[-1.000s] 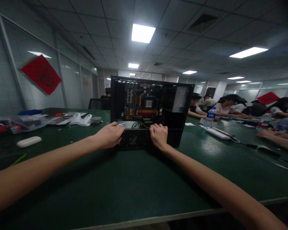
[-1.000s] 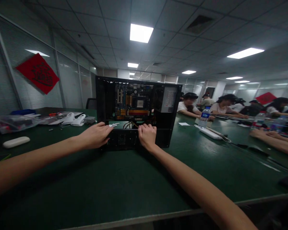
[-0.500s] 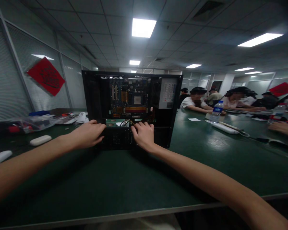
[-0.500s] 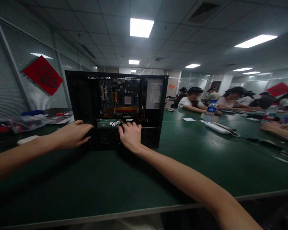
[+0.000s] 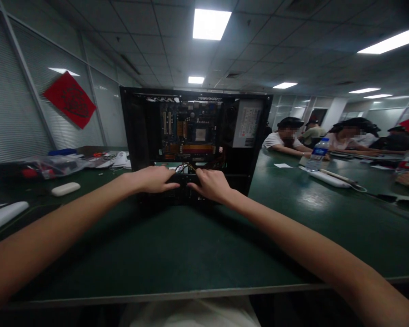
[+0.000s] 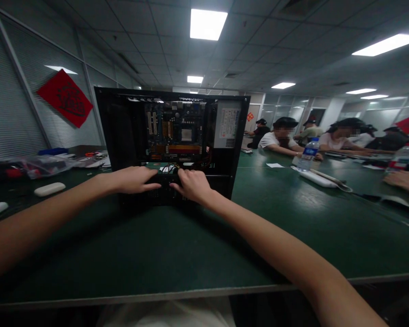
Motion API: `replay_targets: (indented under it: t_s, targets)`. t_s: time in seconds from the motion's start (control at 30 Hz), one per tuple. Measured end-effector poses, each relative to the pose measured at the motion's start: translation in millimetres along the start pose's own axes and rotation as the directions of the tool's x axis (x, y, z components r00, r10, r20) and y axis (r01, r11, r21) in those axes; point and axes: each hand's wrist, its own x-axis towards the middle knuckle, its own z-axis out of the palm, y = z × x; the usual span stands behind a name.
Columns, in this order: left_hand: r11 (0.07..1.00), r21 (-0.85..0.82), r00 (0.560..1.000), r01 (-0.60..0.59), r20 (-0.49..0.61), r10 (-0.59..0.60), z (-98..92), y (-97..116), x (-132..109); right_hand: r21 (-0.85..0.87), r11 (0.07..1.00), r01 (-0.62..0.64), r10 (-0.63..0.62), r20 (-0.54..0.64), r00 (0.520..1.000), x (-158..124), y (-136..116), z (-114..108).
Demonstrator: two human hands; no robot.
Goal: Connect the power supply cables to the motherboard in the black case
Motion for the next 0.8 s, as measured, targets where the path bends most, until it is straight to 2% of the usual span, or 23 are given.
replay_targets:
  t_s: [0.07,0.17,0.23,0.43,0.8]
  targets:
    - [0.999,-0.021,0.994,0.042,-0.097,-0.043,9.9,7.6,10.2,-0.007,1.0,-0.006,0.006,0.0,1.0,1.8,3.5,0.5]
    - [0.985,0.051,0.952,0.165,-0.27,-0.146,25.9,14.2,14.6,-0.024,1.0,-0.019,0.019,0.019,1.0,1.4,12.8,0.5]
    - [0.981,0.073,0.935,0.179,-0.324,-0.147,33.3,14.8,13.4,-0.043,0.998,-0.056,0.057,0.029,0.998,-0.7,19.9,0.5]
    - [0.979,0.086,0.923,0.182,-0.357,-0.14,38.5,10.7,15.3,-0.049,0.991,-0.127,0.127,0.004,0.992,-5.1,28.0,3.1]
    - [0.983,0.095,0.932,0.157,-0.345,-0.115,39.4,12.0,11.9,-0.024,0.996,-0.086,0.086,0.017,0.996,-3.4,30.7,4.6]
